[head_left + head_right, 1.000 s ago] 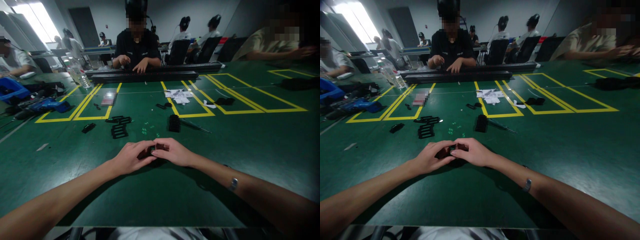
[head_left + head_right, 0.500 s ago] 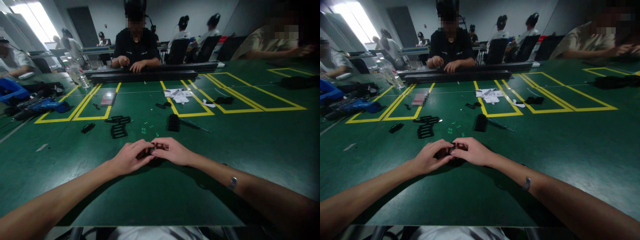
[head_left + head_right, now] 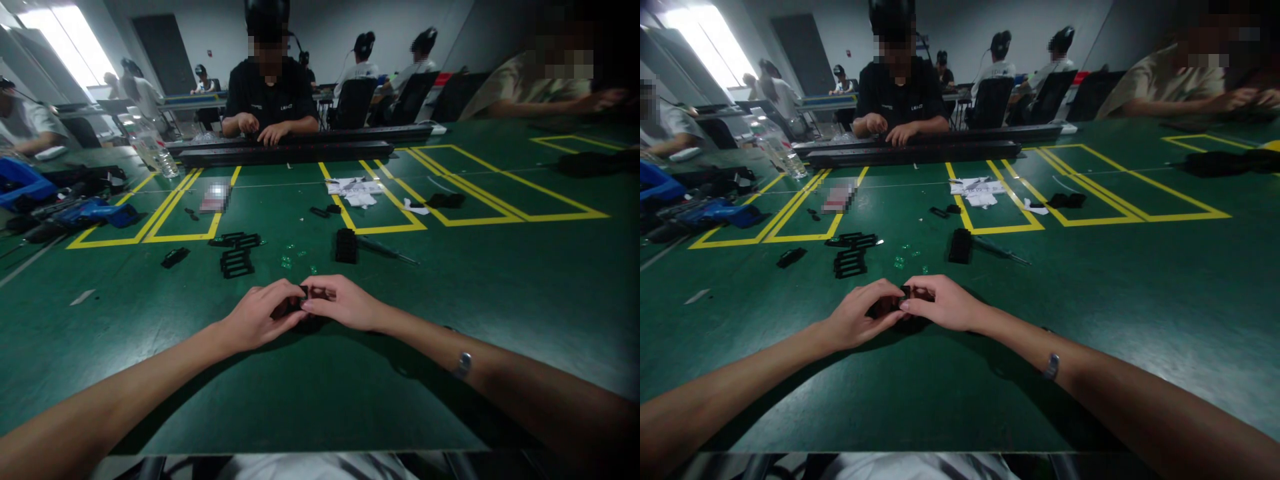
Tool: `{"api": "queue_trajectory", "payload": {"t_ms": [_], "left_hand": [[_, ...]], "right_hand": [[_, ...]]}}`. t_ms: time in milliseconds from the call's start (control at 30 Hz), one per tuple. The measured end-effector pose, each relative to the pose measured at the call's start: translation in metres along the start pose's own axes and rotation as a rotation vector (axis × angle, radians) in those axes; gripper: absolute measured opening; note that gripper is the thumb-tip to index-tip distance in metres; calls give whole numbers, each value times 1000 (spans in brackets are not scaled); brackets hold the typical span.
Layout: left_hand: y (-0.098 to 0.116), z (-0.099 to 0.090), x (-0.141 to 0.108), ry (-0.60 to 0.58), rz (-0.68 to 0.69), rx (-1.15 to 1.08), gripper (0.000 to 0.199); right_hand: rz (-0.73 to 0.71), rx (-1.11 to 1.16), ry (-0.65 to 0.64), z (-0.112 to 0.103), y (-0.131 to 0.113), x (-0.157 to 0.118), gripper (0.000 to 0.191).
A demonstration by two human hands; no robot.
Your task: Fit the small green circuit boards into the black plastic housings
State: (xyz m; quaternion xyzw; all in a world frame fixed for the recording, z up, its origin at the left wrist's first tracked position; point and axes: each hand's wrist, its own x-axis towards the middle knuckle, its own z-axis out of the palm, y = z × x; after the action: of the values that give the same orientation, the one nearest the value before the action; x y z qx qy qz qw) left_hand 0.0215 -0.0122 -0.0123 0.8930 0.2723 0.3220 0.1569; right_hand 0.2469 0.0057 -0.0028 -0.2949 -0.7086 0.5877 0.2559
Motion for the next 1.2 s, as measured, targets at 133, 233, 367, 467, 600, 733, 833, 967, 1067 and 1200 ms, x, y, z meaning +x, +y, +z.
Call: {"api": "queue_trajectory", "payload": {"t_ms": [133,233,367,467,600,733,833,967,1067,1200], "left_hand": [[0,0,0,-8,-5,0,24],[0,0,0,-4,-6,-1,25],[0,0,-1,-16,-18,-8,25],[0,1,0,-22,-22,-21,24],[-1,1,0,-20,-16,-23,23],[-2,1,-1,-21,-18,-26,23],[-2,2,-1,-23,-17,-34,23],[-1,2,-1,-20,-12,-28,23],[-1,2,-1,-24,-13,-26,23],[-1,1,0,-37,-29,-32,24]], "right_hand": [[3,-12,-7,0,-2,0,23],[-2,-15,-6,0,-4,0,23],[2,-18,-1,1,-4,-1,21],[14,-8,5,1,-2,-1,19],[20,-6,9,1,-1,-2,20],[19,-18,13,1,0,-2,19],[18,-22,14,1,1,-2,17],[16,-19,8,1,0,-2,17],[23,-7,6,1,0,-2,17],[19,-7,14,2,-1,-2,19]]}}
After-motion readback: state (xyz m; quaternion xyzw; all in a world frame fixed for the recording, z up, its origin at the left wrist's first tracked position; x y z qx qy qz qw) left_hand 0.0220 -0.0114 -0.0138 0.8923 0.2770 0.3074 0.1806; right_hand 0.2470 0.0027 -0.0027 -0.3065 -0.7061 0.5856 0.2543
